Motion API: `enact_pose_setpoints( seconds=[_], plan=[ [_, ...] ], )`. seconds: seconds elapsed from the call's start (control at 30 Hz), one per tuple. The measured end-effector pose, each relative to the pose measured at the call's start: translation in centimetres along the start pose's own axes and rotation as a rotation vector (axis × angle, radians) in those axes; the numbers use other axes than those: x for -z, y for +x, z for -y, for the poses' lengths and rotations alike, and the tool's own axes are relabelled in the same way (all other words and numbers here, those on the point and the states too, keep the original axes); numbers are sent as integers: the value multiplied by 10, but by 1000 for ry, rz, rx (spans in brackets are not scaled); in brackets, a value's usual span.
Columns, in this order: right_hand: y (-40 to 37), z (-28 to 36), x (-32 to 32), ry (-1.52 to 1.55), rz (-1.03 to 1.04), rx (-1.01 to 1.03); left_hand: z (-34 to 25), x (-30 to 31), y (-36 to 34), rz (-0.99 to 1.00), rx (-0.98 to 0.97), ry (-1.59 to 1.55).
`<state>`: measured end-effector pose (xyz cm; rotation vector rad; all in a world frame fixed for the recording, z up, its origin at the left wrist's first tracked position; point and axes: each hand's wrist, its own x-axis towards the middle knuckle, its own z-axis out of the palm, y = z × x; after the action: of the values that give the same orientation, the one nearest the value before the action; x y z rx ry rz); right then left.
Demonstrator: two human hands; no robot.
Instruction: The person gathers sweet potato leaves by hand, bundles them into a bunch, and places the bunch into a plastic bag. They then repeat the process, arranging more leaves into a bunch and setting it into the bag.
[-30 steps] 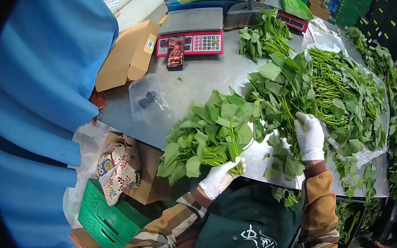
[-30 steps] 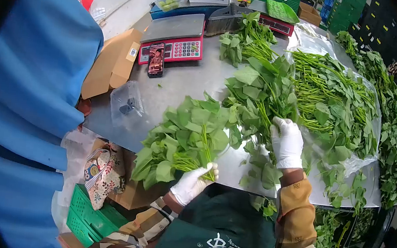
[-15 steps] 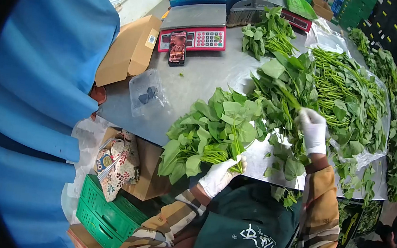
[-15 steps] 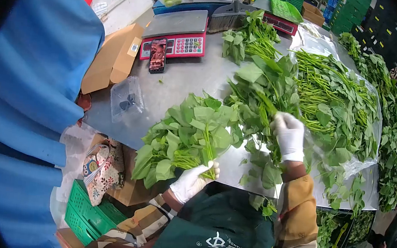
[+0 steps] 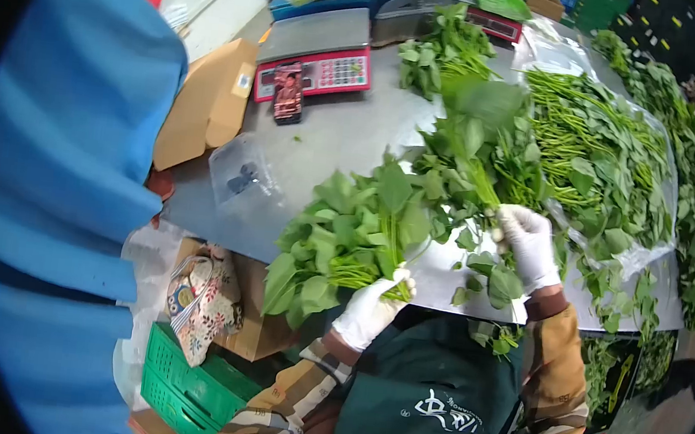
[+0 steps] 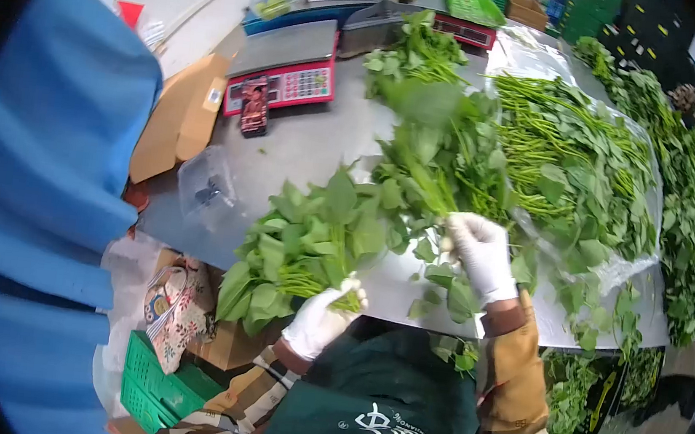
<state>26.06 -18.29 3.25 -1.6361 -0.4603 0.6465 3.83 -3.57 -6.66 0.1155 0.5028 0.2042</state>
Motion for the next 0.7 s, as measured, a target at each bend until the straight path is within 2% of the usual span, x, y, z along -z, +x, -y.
enact_pose_setpoints(
  seconds=[0.07,0.1,0.17,0.2,0.3,0.37,0.47,0.57,0.6,0.63,0.67,0.7],
  plan=[
    [-14,-3,-14,155,-12,-23,-2,-12,-5,9,-19,-27],
    [-21,1,-23,201,-24,-41,-4,-8,-3,66,19,-136],
    [-25,-14,-32,282,53,-25,-5,-19,-7,52,-3,-161],
    [-30,-16,-38,274,71,5,-6,-20,-6,106,6,-189],
    [-40,-30,-60,287,156,0,-3,-37,-8,95,-53,-86],
    [-49,-32,-71,112,310,-73,1,-34,-5,58,-92,0],
    [-49,-34,-78,-16,408,-67,3,-40,-8,61,-128,86],
    [-36,-25,-62,-186,309,134,-1,-31,-7,41,-188,36],
    [-32,-13,-56,-424,88,152,-2,-32,-9,57,-182,4],
    [-21,-15,-50,-429,-131,393,-3,-32,-10,72,-178,-29],
    [-12,-12,-44,-556,-317,528,-4,-28,-8,74,-179,20],
    [-3,-4,-32,-737,-390,697,-4,-25,-7,77,-158,15]
  ],
)
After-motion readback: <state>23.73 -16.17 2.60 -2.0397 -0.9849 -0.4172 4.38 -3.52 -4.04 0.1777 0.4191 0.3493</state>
